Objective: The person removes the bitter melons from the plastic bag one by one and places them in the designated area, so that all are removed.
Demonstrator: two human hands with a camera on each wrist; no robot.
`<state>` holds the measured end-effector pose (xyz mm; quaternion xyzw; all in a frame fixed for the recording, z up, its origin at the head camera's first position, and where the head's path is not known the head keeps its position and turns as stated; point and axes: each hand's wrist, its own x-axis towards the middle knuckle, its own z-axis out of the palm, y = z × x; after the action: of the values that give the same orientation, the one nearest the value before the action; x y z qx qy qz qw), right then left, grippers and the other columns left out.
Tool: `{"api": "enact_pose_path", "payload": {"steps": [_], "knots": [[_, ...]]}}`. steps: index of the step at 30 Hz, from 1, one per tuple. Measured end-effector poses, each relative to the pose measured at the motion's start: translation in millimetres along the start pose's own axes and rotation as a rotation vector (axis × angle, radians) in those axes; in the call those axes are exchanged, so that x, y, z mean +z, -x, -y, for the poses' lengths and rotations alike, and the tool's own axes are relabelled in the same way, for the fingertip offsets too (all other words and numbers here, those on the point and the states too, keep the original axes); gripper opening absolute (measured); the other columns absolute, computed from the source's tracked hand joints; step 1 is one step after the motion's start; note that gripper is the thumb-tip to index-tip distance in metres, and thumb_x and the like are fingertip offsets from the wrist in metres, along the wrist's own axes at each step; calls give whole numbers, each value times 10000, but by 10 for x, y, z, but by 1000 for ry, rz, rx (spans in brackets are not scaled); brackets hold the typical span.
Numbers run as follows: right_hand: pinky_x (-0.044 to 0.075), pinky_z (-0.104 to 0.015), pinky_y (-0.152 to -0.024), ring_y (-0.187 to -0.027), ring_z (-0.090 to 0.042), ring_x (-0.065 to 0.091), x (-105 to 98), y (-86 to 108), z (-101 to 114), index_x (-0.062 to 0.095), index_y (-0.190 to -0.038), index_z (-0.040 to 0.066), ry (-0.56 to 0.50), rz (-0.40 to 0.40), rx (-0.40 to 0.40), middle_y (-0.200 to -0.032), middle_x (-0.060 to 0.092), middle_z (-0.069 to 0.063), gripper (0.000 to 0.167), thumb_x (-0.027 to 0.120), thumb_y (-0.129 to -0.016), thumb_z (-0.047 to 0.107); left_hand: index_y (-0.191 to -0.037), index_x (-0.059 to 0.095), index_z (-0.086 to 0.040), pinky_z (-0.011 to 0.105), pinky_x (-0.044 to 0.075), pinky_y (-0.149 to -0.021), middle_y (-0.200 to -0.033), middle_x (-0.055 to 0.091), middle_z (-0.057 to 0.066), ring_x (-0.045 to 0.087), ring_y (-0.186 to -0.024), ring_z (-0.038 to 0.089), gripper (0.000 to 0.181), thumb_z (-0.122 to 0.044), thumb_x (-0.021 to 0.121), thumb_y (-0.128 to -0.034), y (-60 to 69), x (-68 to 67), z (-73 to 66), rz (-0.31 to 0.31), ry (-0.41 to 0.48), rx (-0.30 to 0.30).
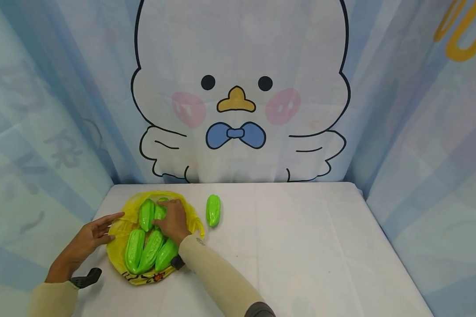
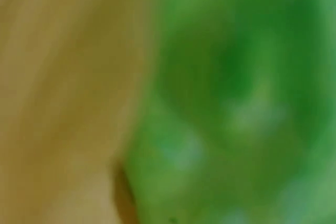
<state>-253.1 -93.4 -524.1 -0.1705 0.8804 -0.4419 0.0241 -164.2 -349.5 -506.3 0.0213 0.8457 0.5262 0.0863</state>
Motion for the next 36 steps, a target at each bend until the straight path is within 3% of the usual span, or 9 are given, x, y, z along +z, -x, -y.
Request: {"api": "enact_pose_path", "payload": {"steps": [2,4,7,18,24,28,31,32,36], "knots": [[484,-359,-1130,-1309,-238,587,-17,4,3,700,-1419,163,0,-4,-3,-1393,663,-59,575,895,-878,193,-1645,380,-44,446,410,-1195,-1723,292,251,305,-1538,486,701,-101,686,-1017,0,-2,-6,4,-1,5],[482,-358,-1134,-1311,-234,586,-36,8,10,701,-1418,165,-2,-6,-5,-1391,667,-51,574,895,-879,194,-1644,384,-50,221,437,-1091,-1721,299,250,322,-1534,476,699,-121,690,-1020,2,-4,-12,3,-6,8],[482,-364,-1137,-1317,-234,587,-55,17,17,706,-1412,168,-4,-14,-13,-1391,671,-45,572,899,-874,194,-1646,383,-54,56,384,-938,-1719,300,254,331,-1529,474,698,-145,692,-1026,11,-5,-17,3,-6,12],[488,-368,-1147,-1367,-240,571,-111,76,89,706,-1418,232,-23,-30,-21,-1442,614,-71,573,897,-878,218,-1651,384,-80,82,416,-940,-1717,313,245,387,-1499,458,704,-167,697,-1027,25,12,-24,-6,-36,-24],[493,-379,-1143,-1376,-244,566,-143,117,140,704,-1418,252,-36,-36,-28,-1464,595,-75,566,892,-884,236,-1645,395,-74,130,441,-975,-1700,336,258,411,-1482,412,690,-193,694,-1035,35,4,-31,-4,-59,9],[493,-403,-1147,-1384,-262,562,-167,140,164,698,-1424,266,-57,-35,-20,-1485,579,-81,569,888,-889,235,-1644,397,-79,54,407,-938,-1702,324,270,496,-1384,88,692,-204,698,-1034,40,-1,-21,-5,-45,12],[491,-411,-1151,-1392,-263,558,-192,164,182,694,-1429,271,-74,-35,-19,-1498,572,-80,574,887,-890,233,-1647,390,-76,45,404,-936,-1707,316,266,452,-1286,-97,696,-199,696,-1035,47,-7,-20,0,-35,5],[492,-414,-1150,-1392,-265,557,-201,175,187,695,-1428,269,-81,-38,-21,-1499,573,-82,575,889,-888,232,-1646,392,-75,44,403,-935,-1707,320,262,469,-1307,-74,695,-197,697,-1034,50,-5,-21,-1,-33,2],[508,-400,-1128,-1400,-252,550,-249,217,207,692,-1428,297,-113,-44,-14,-1509,566,-65,579,891,-886,249,-1651,375,-62,55,411,-922,-1709,319,258,467,-1457,264,703,-196,692,-1038,49,0,-31,5,-42,-3]]}}
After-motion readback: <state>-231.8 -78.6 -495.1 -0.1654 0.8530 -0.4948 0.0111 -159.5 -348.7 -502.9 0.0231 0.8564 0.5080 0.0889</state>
